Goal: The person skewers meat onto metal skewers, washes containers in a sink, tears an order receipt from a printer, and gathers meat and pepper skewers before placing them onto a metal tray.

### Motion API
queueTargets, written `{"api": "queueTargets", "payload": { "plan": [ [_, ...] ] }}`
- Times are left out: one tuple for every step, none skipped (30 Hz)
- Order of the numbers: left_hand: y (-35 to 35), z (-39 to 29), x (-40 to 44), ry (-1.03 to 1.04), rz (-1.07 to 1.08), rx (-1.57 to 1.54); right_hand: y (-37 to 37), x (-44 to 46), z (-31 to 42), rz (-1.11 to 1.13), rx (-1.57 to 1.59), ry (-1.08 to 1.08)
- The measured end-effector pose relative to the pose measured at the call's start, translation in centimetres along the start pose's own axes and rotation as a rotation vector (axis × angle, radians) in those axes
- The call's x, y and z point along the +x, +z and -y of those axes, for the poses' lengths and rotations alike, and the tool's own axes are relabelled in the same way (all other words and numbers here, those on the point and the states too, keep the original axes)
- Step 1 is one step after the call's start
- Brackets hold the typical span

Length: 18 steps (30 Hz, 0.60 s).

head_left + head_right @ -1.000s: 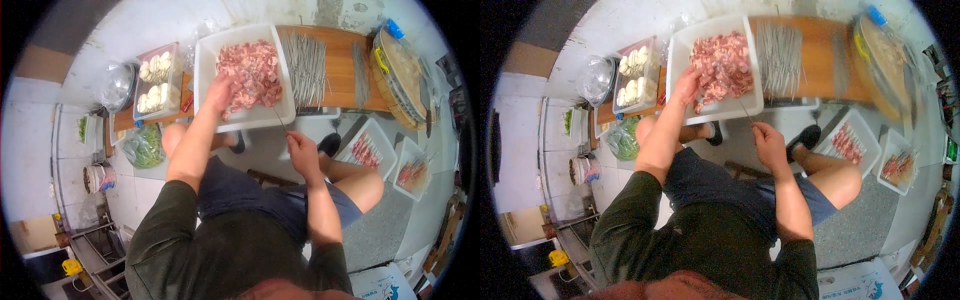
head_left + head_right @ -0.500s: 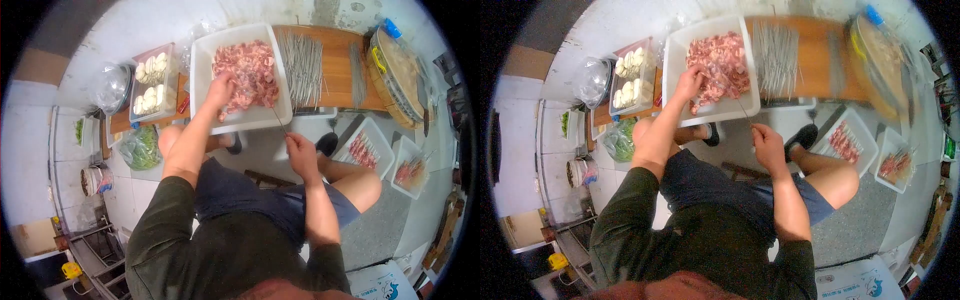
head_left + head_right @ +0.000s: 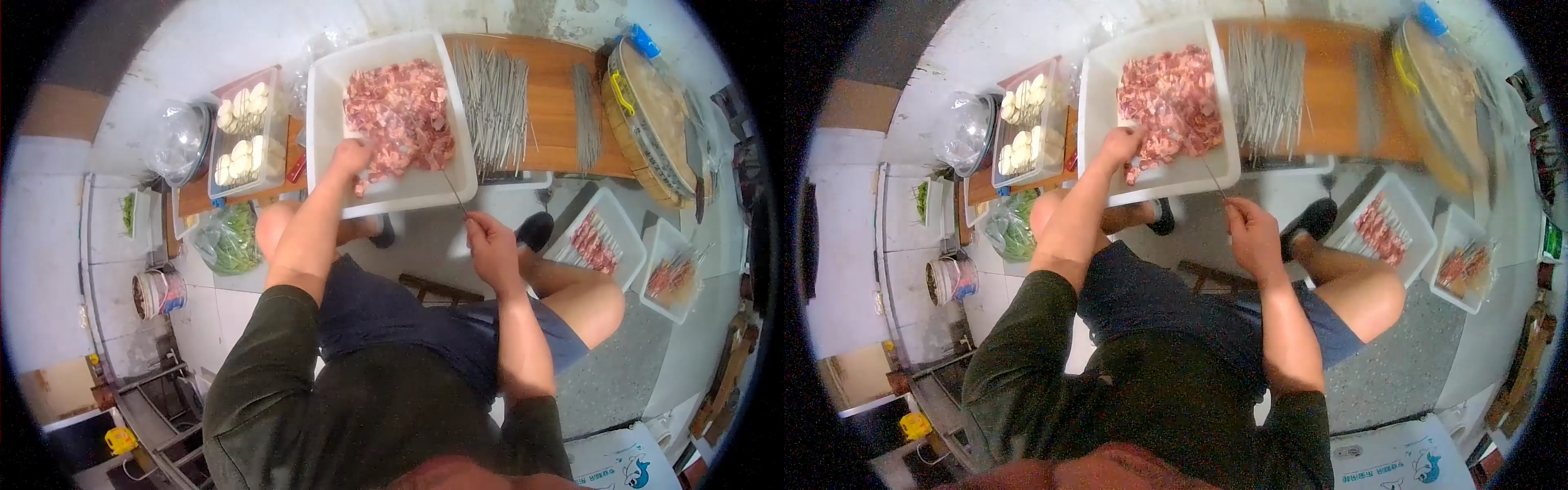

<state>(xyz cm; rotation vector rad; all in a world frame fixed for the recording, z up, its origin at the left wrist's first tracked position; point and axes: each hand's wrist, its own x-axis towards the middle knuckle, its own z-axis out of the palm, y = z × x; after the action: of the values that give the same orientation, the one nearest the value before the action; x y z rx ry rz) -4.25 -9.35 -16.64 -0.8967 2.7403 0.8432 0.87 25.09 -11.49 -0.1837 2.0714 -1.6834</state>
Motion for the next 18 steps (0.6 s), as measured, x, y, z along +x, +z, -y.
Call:
{"api": "queueTargets", "payload": {
  "plan": [
    [0.2,-0.3,-0.2,-0.002,0.037,0.062,0.0,-0.1,-0.1,0.005,0.005,0.01],
    [0.6,0.1,0.0,-0.03,0.061,0.016,0.1,-0.2,-0.2,-0.004,0.007,0.003],
    [0.9,0.4,0.4,-0.059,0.08,-0.029,0.2,-0.2,-0.2,-0.012,0.01,-0.008],
    [0.9,0.7,0.7,-0.086,0.097,-0.074,0.2,-0.2,-0.2,-0.02,0.013,-0.022],
    [0.9,1.0,0.9,-0.139,0.136,-0.223,0.2,-0.1,-0.1,-0.016,0.008,-0.017],
    [0.4,0.7,0.3,-0.191,0.178,-0.371,0.0,-0.1,-0.1,-0.014,0.002,-0.01],
    [0.0,0.4,-0.3,-0.245,0.22,-0.519,-0.1,-0.2,-0.2,-0.012,-0.003,-0.001],
    [-0.7,0.0,-0.6,-0.242,0.243,-0.56,-0.1,-0.2,-0.2,-0.012,-0.008,-0.009],
    [-1.4,-0.3,-1.0,-0.239,0.266,-0.6,-0.1,-0.2,-0.2,-0.012,-0.012,-0.017],
    [-1.8,-0.4,-1.1,-0.238,0.288,-0.642,-0.1,-0.3,-0.2,-0.011,-0.018,-0.026],
    [-1.8,-0.2,-1.1,-0.207,0.277,-0.756,-0.1,-0.3,-0.1,-0.005,-0.021,-0.018],
    [-1.8,0.0,-1.1,-0.176,0.263,-0.871,-0.1,-0.3,0.1,0.002,-0.025,-0.011],
    [-1.8,0.3,-1.2,-0.144,0.248,-0.987,0.0,-0.3,0.3,0.01,-0.03,-0.003],
    [-1.9,0.5,-1.2,-0.094,0.275,-1.099,0.2,-0.3,0.2,0.008,-0.032,-0.014],
    [-2.3,0.1,-1.5,-0.042,0.303,-1.211,0.4,-0.2,-0.1,0.005,-0.034,-0.025],
    [-2.6,-0.2,-1.9,0.012,0.33,-1.321,0.5,-0.2,-0.2,0.002,-0.036,-0.035],
    [-2.9,-0.5,-2.4,-0.002,0.349,-1.407,0.6,-0.2,-0.1,0.01,-0.034,-0.034],
    [-3.4,-1.4,-3.2,-0.015,0.37,-1.493,0.7,-0.2,-0.1,0.017,-0.034,-0.033]
  ]
}}
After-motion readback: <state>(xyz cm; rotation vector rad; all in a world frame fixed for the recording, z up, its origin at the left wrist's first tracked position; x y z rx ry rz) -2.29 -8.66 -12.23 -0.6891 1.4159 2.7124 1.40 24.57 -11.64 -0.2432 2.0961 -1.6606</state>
